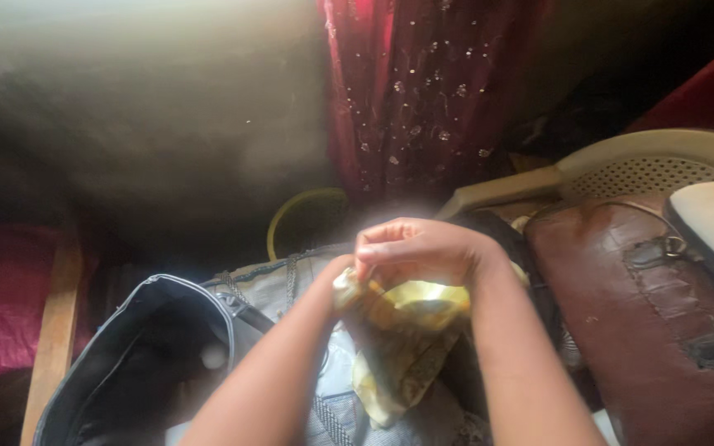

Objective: The person packs a black handbag with daily essentials. They place a red lighter, a white bottle, a small orange container, a green tube, a white packet, a white cloth, a red comb, a striped bottle, a red bottle, and a blue bottle into the bag, then adjust the items inside.

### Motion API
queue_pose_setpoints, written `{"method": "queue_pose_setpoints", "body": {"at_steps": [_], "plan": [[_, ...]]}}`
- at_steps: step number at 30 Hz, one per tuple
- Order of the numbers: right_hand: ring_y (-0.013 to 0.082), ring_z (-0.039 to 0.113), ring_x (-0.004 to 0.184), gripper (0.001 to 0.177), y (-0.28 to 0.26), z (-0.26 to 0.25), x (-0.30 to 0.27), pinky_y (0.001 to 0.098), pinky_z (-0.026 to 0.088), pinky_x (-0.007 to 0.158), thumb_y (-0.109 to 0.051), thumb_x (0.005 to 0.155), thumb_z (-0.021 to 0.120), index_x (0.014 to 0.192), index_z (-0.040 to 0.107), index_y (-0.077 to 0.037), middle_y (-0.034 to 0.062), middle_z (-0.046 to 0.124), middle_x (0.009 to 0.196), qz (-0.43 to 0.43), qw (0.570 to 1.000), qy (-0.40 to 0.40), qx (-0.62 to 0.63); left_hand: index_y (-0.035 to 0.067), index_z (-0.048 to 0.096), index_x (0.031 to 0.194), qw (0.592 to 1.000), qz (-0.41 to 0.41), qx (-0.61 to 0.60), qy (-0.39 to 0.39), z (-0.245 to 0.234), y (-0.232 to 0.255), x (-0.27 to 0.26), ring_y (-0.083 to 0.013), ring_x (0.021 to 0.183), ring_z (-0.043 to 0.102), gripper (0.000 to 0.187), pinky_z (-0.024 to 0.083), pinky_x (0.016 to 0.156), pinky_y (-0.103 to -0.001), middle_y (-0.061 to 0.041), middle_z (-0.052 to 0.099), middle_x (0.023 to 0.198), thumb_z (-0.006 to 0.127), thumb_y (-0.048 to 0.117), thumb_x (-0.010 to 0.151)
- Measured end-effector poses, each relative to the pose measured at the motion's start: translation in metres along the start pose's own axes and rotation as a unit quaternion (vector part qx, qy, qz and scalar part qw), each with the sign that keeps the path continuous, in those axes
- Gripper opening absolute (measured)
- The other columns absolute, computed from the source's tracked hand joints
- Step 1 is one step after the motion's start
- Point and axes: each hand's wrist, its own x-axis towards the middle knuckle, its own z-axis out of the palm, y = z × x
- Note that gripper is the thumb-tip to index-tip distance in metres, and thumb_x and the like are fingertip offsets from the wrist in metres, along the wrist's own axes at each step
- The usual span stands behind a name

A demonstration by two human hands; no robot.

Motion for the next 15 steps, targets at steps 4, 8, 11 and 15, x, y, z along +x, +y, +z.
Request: {"method": "queue_pose_setpoints", "body": {"at_steps": [4,8,11,15], "plan": [[0.0172,0.077,0.074,0.024,0.028,-0.019,0.015,0.0279,0.062,0.069,-0.032,0.092,0.066,0.096,0.065,-0.008,0.0107,0.079,0.092,0.018,0.982,0.187,-0.01,0.017,0.073,0.117,0.973,-0.098,0.181,-0.109,0.008,-0.017,-0.029,-0.0295,0.112,0.069,0.039,0.053,0.095,-0.055,-0.006,0.073,0.122,0.067,0.044,0.089],[0.0191,0.066,0.067,0.022,0.124,-0.101,0.041,0.0353,0.05,0.061,-0.023,0.095,0.066,0.103,0.065,-0.003,0.0137,0.076,0.088,0.009,0.915,0.403,0.013,0.021,0.071,0.121,0.927,-0.212,0.243,-0.194,0.006,-0.035,-0.067,-0.0297,0.117,0.067,0.038,0.053,0.097,-0.058,-0.003,0.071,0.129,0.07,0.042,0.089],[0.0358,0.074,0.09,0.031,0.199,-0.164,0.046,0.0492,0.059,0.085,-0.025,0.096,0.063,0.104,0.084,-0.004,0.0178,0.076,0.094,0.179,0.722,0.466,-0.479,0.022,0.066,0.129,0.918,-0.191,0.276,-0.211,-0.016,-0.031,-0.08,-0.0335,0.125,0.062,0.045,0.049,0.1,-0.059,-0.004,0.067,0.137,0.07,0.044,0.09],[0.0436,0.059,0.124,0.054,0.261,-0.169,0.046,0.0502,0.048,0.106,-0.026,0.084,0.076,0.131,0.065,-0.003,0.0245,0.061,0.132,0.265,0.683,0.591,-0.34,0.022,0.073,0.127,0.947,0.08,0.29,0.109,-0.021,-0.022,-0.09,-0.0395,0.138,0.047,0.042,0.049,0.099,-0.069,-0.007,0.06,0.142,0.071,0.036,0.087]]}}
